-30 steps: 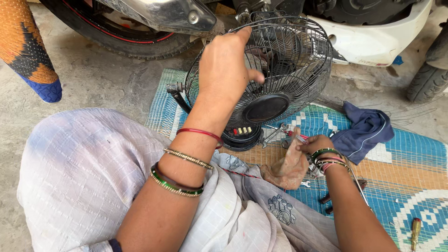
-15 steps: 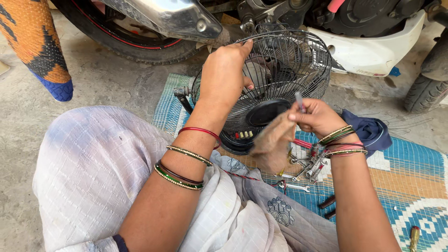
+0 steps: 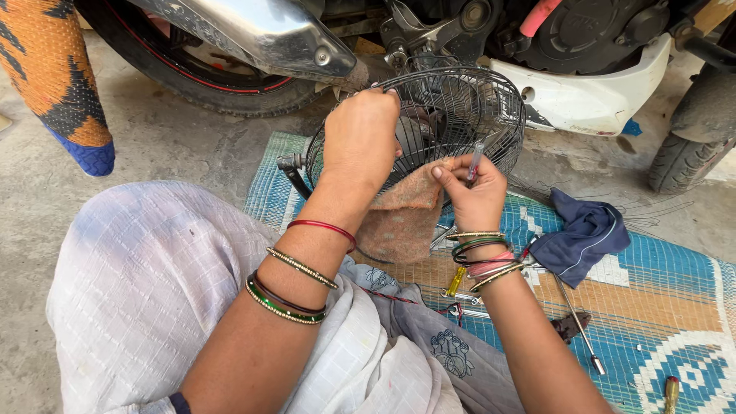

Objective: The person removes the rear cover of a table fan using a screwdriver, then wipes the fan blades and cage with a cloth. The person is sitting on a mat on the floor next to a motorcycle.

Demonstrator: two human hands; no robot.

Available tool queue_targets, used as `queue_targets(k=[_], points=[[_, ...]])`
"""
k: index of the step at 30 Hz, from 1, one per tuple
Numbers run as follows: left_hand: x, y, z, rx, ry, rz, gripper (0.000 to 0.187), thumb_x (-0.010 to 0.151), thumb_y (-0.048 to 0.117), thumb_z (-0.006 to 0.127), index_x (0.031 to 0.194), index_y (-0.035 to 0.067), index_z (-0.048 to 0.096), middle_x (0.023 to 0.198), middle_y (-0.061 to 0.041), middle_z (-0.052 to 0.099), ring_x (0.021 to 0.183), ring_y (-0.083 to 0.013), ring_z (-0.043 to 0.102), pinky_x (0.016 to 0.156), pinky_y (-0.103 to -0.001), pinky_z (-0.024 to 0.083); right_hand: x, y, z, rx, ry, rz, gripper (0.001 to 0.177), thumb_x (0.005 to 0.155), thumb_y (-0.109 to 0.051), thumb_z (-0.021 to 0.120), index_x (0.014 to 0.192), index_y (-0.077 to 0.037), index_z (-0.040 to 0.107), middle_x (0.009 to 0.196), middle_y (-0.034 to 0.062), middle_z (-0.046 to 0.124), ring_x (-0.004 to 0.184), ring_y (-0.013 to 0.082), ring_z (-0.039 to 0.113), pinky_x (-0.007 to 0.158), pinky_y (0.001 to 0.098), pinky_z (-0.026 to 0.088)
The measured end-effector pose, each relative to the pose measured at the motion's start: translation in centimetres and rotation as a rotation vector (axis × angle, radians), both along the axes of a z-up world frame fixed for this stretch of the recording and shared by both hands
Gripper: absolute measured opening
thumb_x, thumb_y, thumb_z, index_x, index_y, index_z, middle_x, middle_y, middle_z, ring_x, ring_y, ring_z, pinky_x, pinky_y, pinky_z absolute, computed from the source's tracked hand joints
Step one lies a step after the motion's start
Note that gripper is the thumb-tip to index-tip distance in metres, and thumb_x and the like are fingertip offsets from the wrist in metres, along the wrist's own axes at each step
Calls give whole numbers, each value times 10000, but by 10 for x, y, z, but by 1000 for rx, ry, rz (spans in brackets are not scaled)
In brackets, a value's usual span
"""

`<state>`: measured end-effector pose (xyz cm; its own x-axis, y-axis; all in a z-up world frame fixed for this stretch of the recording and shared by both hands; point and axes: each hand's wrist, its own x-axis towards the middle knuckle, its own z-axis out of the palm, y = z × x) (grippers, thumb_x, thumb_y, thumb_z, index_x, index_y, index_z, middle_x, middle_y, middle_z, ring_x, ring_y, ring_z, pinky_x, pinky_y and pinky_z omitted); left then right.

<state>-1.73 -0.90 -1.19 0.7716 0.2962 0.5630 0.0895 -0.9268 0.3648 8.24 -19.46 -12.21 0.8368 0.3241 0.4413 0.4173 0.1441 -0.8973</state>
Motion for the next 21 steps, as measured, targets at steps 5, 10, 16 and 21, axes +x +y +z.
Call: queue_targets(k=[5,10,16,21], points=[[-2,-4,4,-35,-36,-13,254,671,-14,805,912,20,733,940,-210,722,895,-415,710,770,-479,573,-5,-2,1,-38,-46,-45,174,886,-4,817,974,-14,668,898,29,732,802,66,674,736,214,556],[-13,5,14,-142,-188,-85,494,519,-8,844,1001,44,747,892,-248,713,852,-439,700,744,-479,566,-5,-1,-2,1,-82,-81,151,895,-4,809,961,-17,673,884,20,712,767,57,640,707,202,528],[-19,8,20,-98,-95,-99,321,591,7,815,902,31,737,846,-240,716,867,-434,709,762,-492,573,-16,3,-17,115,-120,-151,162,908,0,789,949,-28,634,864,-6,661,728,42,580,672,196,481],[-11,-6,16,23,-45,-17,124,766,-22,660,845,35,738,842,-237,719,831,-418,720,718,-499,583,-19,3,-16,88,-167,-182,166,913,1,784,931,-30,622,864,-12,659,721,28,551,663,189,463]])
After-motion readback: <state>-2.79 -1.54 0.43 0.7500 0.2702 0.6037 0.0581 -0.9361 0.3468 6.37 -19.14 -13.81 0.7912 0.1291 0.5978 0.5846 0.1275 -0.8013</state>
